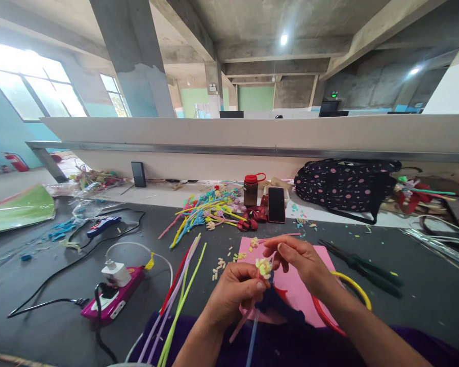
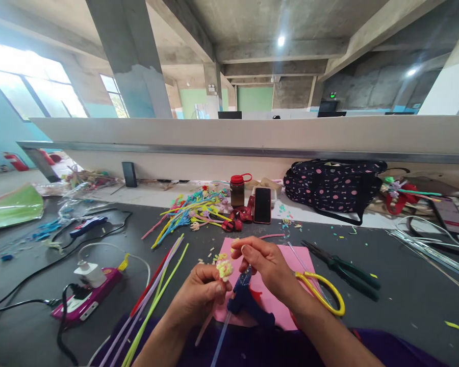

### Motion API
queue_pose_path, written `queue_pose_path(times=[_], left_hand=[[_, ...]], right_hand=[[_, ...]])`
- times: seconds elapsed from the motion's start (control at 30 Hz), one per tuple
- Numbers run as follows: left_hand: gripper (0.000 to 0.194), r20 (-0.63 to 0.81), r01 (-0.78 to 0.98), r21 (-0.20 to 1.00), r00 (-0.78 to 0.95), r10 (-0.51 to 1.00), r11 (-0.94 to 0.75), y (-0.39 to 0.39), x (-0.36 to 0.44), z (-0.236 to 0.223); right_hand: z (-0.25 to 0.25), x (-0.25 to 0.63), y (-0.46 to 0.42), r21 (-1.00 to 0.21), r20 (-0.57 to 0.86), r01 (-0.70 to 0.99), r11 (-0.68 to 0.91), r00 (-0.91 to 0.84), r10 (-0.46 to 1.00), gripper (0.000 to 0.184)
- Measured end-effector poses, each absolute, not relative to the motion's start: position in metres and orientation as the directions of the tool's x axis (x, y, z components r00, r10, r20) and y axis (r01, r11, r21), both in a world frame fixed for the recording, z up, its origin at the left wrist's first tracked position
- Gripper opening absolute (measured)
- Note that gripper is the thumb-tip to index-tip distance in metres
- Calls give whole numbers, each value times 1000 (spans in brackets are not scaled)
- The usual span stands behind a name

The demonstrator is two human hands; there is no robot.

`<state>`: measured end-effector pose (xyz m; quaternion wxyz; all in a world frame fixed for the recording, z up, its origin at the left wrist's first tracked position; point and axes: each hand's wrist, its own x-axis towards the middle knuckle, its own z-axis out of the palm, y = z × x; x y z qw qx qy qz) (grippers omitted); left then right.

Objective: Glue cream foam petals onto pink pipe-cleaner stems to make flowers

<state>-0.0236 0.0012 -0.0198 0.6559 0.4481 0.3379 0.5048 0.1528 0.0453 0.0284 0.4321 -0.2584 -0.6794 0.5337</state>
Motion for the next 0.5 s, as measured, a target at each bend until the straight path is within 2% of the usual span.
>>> queue_pose_path(times=[0.1,0.23,0.37,0.5], left_hand=[[17,5,-353,932,230,973,79,2,-22,-18],[19,-7,-339,938,202,979,77,1,-19,-13],[26,-34,-280,957,162,986,79,0,-17,-5],[28,-62,-304,949,89,994,86,1,-16,3]], right_hand=[[31,153,42,-910,395,-84,407,-476,785,27],[32,152,40,-885,427,-44,464,-476,769,26],[29,151,41,-901,386,-20,433,-491,781,25],[22,148,43,-943,302,-48,329,-537,788,24]])
